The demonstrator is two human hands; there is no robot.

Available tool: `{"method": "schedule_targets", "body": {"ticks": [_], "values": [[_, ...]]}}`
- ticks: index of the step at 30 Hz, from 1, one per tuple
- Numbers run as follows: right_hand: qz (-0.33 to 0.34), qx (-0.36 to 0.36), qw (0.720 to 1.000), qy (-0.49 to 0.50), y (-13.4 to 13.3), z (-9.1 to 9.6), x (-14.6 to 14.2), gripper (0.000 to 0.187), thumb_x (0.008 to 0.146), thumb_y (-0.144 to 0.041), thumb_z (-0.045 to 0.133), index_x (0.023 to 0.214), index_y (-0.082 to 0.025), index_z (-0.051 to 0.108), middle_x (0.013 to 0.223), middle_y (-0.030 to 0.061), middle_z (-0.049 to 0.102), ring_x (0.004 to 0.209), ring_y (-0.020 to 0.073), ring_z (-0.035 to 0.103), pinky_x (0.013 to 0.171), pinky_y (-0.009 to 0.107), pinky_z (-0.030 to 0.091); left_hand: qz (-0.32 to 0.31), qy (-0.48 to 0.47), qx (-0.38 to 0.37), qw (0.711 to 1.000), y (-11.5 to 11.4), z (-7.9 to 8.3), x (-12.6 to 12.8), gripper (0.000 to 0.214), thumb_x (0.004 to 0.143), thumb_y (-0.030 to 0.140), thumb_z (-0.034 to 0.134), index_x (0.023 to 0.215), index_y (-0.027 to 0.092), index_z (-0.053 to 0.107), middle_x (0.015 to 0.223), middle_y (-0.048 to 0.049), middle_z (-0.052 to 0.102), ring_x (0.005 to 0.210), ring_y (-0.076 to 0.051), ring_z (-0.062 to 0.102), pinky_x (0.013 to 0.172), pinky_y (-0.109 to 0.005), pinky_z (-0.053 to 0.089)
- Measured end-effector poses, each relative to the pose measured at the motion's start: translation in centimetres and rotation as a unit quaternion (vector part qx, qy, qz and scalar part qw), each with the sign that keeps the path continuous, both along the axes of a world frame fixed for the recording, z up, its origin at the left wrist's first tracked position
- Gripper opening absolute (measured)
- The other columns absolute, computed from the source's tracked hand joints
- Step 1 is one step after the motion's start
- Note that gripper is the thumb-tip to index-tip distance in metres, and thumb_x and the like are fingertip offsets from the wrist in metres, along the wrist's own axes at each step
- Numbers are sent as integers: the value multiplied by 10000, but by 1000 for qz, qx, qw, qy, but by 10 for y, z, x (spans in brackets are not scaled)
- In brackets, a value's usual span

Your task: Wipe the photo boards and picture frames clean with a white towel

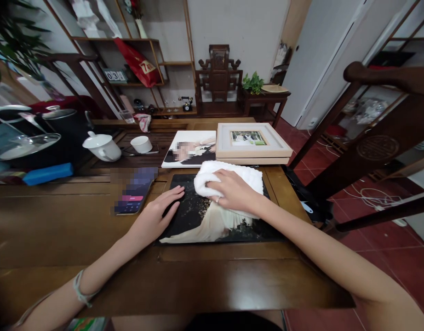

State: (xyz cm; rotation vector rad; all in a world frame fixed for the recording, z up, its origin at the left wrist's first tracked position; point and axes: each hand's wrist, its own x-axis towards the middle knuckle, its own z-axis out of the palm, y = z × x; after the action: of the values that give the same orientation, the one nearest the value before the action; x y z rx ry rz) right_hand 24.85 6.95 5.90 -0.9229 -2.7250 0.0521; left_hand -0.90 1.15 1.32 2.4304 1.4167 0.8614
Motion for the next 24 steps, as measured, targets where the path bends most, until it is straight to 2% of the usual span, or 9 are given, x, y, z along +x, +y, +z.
{"method": "schedule_targets", "body": {"ticks": [2, 4, 7, 11, 17, 21, 24], "values": [[4, 7, 1000, -12, -1, 1, -7, 247, 838, -259, 621, 1047, -153, 700, 1071, 174, 627, 1069, 320, 525, 886, 471, 445, 0, -3, -1, 1000, 0, 0, 0, 327, 972, 222, 398, 1198, 156, 625, 1346, -103, 602, 1306, -238, 512, 1090, -479, 442], [25, 16, 999, -21, -15, 1, -15, 275, 836, -260, 622, 1082, -159, 694, 1137, 182, 612, 1121, 335, 498, 927, 503, 417, -1, -2, -7, 1000, 0, 1, 0, 332, 971, 223, 396, 1202, 150, 624, 1351, -106, 598, 1310, -237, 507, 1097, -477, 432], [79, 8, 996, -42, -53, -1, -27, 292, 811, -249, 638, 1095, -208, 692, 1205, 166, 589, 1148, 340, 483, 970, 560, 368, 0, -3, -27, 1000, 1, 2, -1, 343, 965, 231, 400, 1207, 144, 627, 1362, -111, 588, 1319, -239, 497, 1110, -464, 414], [140, 0, 988, -59, -98, 1, -37, 193, 781, -297, 664, 957, -232, 711, 1267, 169, 551, 1168, 354, 463, 952, 582, 374, 9, -47, -62, 997, 2, 5, -1, 369, 966, 270, 388, 1197, 139, 644, 1339, -109, 608, 1309, -240, 509, 1119, -454, 400], [74, 36, 994, -73, -106, 2, -54, 136, 783, -265, 659, 892, -198, 702, 1150, 171, 609, 1055, 331, 518, 902, 532, 414, 43, -119, -114, 985, 1, 7, 4, 430, 983, 358, 351, 1172, 133, 665, 1342, -101, 608, 1306, -223, 512, 1146, -433, 360], [136, 87, 985, -59, -118, -3, -70, 89, 815, -268, 625, 790, -203, 681, 1179, 192, 600, 1088, 358, 499, 928, 567, 370, 56, -135, -117, 982, 0, 9, 5, 434, 986, 350, 339, 1167, 125, 664, 1327, -107, 619, 1302, -216, 518, 1141, -425, 366], [188, 62, 979, -49, -127, 0, -67, 107, 808, -293, 623, 764, -204, 662, 1180, 184, 601, 1086, 344, 503, 931, 523, 379, 46, -117, -96, 987, -1, 8, 4, 414, 995, 334, 340, 1183, 138, 652, 1336, -104, 613, 1310, -213, 509, 1137, -422, 373]]}}
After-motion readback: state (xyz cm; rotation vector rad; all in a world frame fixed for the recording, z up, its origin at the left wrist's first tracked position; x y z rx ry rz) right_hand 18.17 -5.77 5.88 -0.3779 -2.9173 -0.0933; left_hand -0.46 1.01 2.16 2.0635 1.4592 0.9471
